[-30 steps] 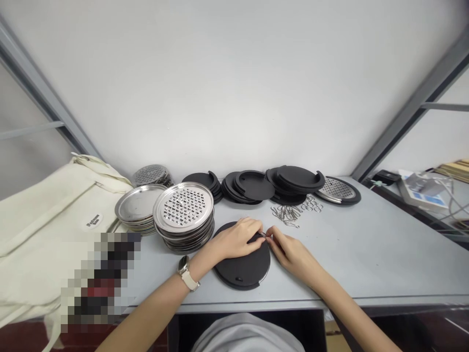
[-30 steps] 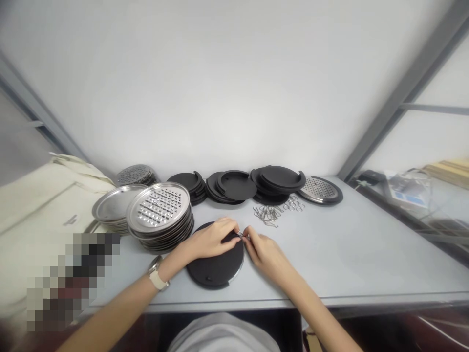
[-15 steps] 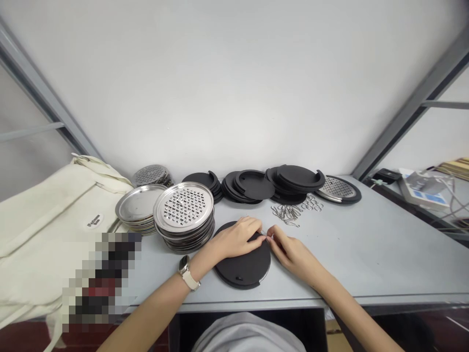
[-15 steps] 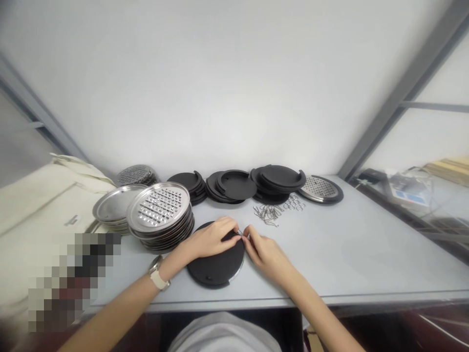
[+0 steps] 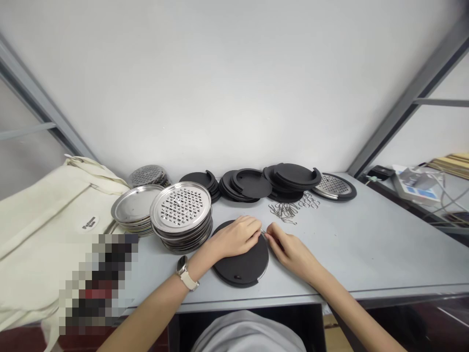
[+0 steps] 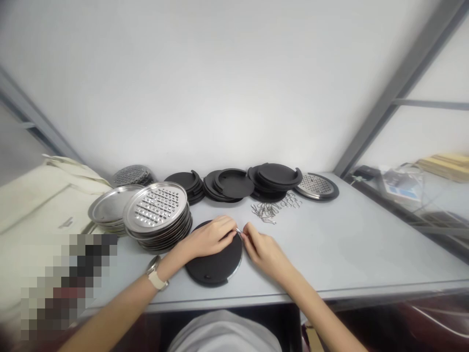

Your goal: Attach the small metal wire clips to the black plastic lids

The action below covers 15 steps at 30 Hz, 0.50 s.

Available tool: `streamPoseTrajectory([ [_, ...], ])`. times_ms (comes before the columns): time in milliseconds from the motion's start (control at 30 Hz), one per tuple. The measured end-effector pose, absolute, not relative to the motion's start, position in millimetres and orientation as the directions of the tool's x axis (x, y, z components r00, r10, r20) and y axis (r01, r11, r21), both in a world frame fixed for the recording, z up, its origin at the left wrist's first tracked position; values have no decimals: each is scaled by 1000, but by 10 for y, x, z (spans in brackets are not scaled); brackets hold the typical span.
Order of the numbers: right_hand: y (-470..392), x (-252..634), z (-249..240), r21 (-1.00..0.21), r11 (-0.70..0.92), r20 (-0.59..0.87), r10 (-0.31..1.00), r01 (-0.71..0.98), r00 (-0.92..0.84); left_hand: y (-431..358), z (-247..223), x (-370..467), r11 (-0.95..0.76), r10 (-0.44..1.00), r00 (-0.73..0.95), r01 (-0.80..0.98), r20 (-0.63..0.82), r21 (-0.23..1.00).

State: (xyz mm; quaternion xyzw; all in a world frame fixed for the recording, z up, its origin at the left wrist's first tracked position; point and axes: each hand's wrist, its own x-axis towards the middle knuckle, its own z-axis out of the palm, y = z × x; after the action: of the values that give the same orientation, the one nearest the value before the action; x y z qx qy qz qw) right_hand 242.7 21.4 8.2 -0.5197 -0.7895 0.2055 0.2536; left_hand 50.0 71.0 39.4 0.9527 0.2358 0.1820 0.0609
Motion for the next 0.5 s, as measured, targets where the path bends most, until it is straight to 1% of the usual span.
streamPoseTrajectory([
  [200,220,2435,73,-596,382,204,923,706,-327,695,423,495,-876,481,816,433,321,212],
  [367,218,2429,95,-602,377,184,924,704,-336,690,424,487,-868,495,809,438,316,234],
  [433,215,2426,108,-603,374,176,924,705,-340,691,415,486,-864,499,810,436,308,252],
  [500,212,2425,121,-599,374,168,923,708,-345,690,405,484,-847,522,796,443,305,295],
])
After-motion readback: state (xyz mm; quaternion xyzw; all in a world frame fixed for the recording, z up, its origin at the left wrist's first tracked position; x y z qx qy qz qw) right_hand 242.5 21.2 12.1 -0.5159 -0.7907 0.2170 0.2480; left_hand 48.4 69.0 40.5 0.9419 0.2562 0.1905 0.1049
